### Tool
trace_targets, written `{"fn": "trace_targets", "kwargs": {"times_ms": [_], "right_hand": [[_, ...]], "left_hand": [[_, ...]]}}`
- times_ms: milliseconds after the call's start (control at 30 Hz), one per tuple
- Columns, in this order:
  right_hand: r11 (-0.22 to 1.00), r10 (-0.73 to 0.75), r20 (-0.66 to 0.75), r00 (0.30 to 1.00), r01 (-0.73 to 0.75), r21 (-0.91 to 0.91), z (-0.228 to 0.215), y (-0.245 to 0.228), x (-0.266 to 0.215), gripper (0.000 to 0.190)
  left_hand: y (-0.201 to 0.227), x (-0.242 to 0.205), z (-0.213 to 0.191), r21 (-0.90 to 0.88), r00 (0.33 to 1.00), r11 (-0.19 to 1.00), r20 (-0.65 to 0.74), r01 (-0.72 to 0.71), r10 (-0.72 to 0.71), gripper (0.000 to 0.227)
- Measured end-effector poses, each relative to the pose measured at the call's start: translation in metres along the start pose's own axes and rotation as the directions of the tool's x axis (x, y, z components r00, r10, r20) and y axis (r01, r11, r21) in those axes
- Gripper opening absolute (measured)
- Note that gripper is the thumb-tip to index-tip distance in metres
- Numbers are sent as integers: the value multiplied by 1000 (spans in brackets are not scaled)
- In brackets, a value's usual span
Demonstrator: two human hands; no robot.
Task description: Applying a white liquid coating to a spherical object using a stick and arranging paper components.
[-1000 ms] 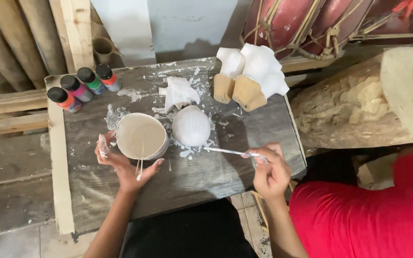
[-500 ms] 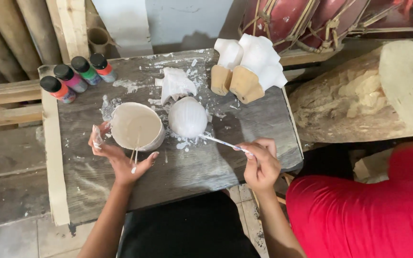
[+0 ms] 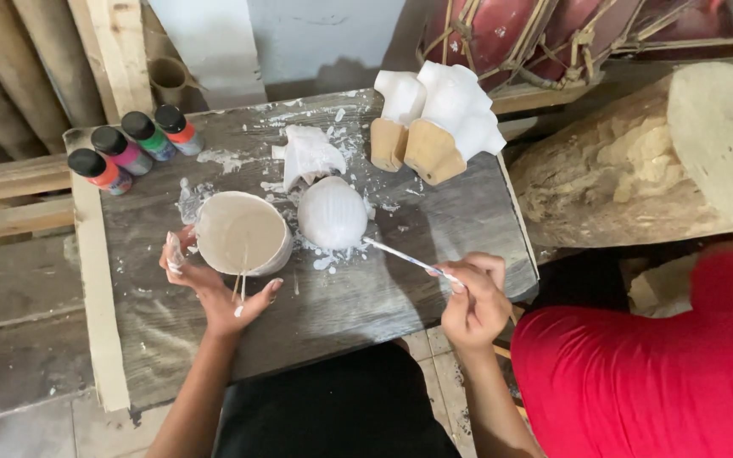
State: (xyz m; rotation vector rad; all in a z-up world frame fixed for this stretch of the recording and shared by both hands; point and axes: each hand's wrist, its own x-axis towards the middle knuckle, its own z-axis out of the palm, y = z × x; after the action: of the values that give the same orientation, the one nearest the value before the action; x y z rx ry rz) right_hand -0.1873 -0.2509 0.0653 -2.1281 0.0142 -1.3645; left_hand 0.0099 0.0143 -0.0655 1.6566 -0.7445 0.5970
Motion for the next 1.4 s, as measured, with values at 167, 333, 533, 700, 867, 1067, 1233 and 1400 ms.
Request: {"fn": "trace_targets", "kwargs": {"times_ms": [167, 333, 533, 700, 867, 1067, 1233, 1400], "right_hand": [[1000, -6, 76, 997, 5, 7, 17, 8, 8, 18], [999, -3, -15, 1000, 3, -43, 10, 5, 16, 19], [1000, 14, 100, 995, -15, 7, 15, 13, 15, 18], [1000, 17, 43, 999, -17, -7, 7, 17, 22, 20], [999, 20, 115, 993, -23, 26, 18, 17, 20, 18], [1000, 22, 48, 999, -23, 14, 12, 32, 19, 19], [998, 33, 110, 993, -39, 52, 20, 30, 19, 17], [1000, 23, 3, 1000, -23, 6, 19, 44, 22, 19]], "left_hand": [[0, 11, 3, -30, 1000, 999, 17, -14, 14, 145], [0, 9, -3, -33, 999, 999, 17, -35, 35, 145], [3, 7, -5, -18, 999, 1000, 35, -1, 2, 146], [3, 9, -3, -35, 1000, 999, 20, -12, 13, 143], [8, 15, -2, 12, 999, 999, 5, -37, 37, 142], [8, 15, -3, 56, 999, 997, -2, -54, 54, 141], [7, 13, -2, 46, 999, 998, -9, -34, 35, 140], [9, 14, -1, 61, 999, 998, -14, -32, 33, 141]]}}
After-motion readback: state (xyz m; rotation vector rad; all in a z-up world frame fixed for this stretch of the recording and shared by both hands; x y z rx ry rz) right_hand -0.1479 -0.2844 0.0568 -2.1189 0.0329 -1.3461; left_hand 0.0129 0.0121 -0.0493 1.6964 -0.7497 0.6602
